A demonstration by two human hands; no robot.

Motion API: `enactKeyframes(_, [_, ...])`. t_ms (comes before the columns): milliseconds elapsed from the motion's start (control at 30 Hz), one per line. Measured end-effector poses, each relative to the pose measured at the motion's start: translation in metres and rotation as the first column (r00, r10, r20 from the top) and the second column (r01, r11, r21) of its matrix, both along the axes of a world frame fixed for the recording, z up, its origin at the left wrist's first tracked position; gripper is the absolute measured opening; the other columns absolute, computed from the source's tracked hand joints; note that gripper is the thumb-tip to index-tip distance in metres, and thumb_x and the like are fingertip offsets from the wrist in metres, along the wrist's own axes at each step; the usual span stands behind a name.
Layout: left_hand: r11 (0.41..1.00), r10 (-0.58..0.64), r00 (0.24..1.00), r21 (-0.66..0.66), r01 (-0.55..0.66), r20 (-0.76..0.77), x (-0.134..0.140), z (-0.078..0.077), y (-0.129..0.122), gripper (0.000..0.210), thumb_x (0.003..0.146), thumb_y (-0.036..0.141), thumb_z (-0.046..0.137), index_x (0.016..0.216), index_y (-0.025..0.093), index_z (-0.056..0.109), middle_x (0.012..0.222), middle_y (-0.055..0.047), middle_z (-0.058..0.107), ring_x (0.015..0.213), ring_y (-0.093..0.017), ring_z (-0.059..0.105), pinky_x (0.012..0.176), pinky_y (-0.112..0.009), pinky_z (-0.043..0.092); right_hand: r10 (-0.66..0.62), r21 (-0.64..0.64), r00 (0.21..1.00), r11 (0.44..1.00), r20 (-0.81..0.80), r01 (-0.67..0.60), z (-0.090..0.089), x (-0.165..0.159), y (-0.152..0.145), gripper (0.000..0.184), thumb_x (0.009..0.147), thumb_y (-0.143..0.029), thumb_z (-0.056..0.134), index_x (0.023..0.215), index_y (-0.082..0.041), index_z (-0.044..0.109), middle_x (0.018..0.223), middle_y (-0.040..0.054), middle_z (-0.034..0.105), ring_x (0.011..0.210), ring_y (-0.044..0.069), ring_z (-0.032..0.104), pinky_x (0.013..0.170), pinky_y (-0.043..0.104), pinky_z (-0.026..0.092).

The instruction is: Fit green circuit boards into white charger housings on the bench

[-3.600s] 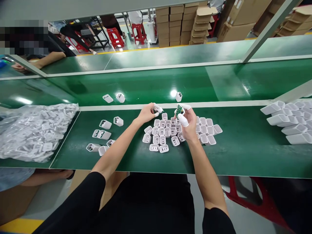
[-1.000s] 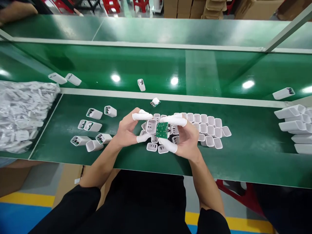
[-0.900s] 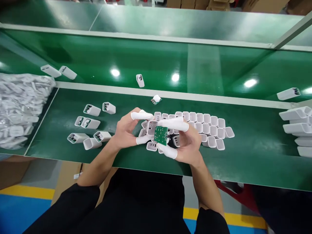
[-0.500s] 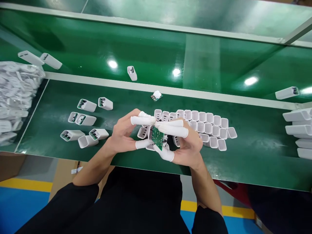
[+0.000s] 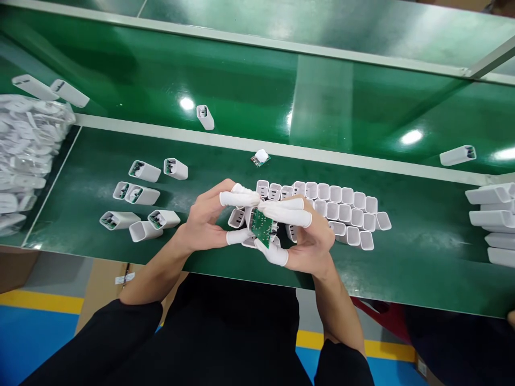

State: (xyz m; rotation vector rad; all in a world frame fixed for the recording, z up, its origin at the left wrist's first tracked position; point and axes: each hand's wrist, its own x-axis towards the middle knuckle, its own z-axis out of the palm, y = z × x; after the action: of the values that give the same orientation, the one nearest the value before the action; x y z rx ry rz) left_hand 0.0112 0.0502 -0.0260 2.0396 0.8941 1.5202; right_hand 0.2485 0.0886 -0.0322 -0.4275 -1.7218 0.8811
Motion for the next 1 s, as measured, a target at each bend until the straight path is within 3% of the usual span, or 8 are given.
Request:
enactKeyframes(433, [1.0, 0.022, 1.0, 0.021, -0.022, -0.002, 0.0013, -0.002, 0.0008, 0.07, 0.089, 0.022, 0.095, 0.154, 0.027, 0.07, 0.118, -0.009, 0.078, 0.102, -0.023, 0.076, 0.084, -0.038, 0.068, -0.064, 0.073, 0.996, 0.996, 0.059, 0.06, 0.0081, -0.0022, 0.0014, 0.072, 0.08, -0.03, 0.102, 0.147, -0.038, 0.077, 0.115, 0.0055, 0.088, 0.093, 0.032, 0.083, 0.067, 0.052, 0.072])
enactKeyframes(767, [0.999, 0.031, 0.999, 0.011, -0.03, -0.02, 0.001, -0.0006, -0.0007, 0.071, 0.089, 0.023, 0.095, 0.155, 0.028, 0.07, 0.119, -0.01, 0.079, 0.103, -0.023, 0.077, 0.083, -0.037, 0.068, -0.046, 0.047, 0.998, 0.998, 0.044, 0.044, 0.0058, -0.003, 0.002, 0.069, 0.08, -0.038, 0.101, 0.145, -0.041, 0.078, 0.108, 0.0058, 0.084, 0.092, 0.033, 0.081, 0.066, 0.053, 0.069])
enactKeyframes(1000, [0.999, 0.025, 1.0, 0.023, -0.025, -0.016, 0.0014, -0.0007, -0.0008, 0.068, 0.09, 0.024, 0.095, 0.153, 0.024, 0.071, 0.121, -0.011, 0.08, 0.105, -0.023, 0.077, 0.085, -0.037, 0.069, -0.029, 0.031, 0.998, 0.999, 0.059, 0.027, 0.0057, -0.0015, 0.0008, 0.067, 0.08, -0.034, 0.101, 0.142, -0.038, 0.079, 0.116, 0.0061, 0.084, 0.092, 0.03, 0.08, 0.068, 0.051, 0.07])
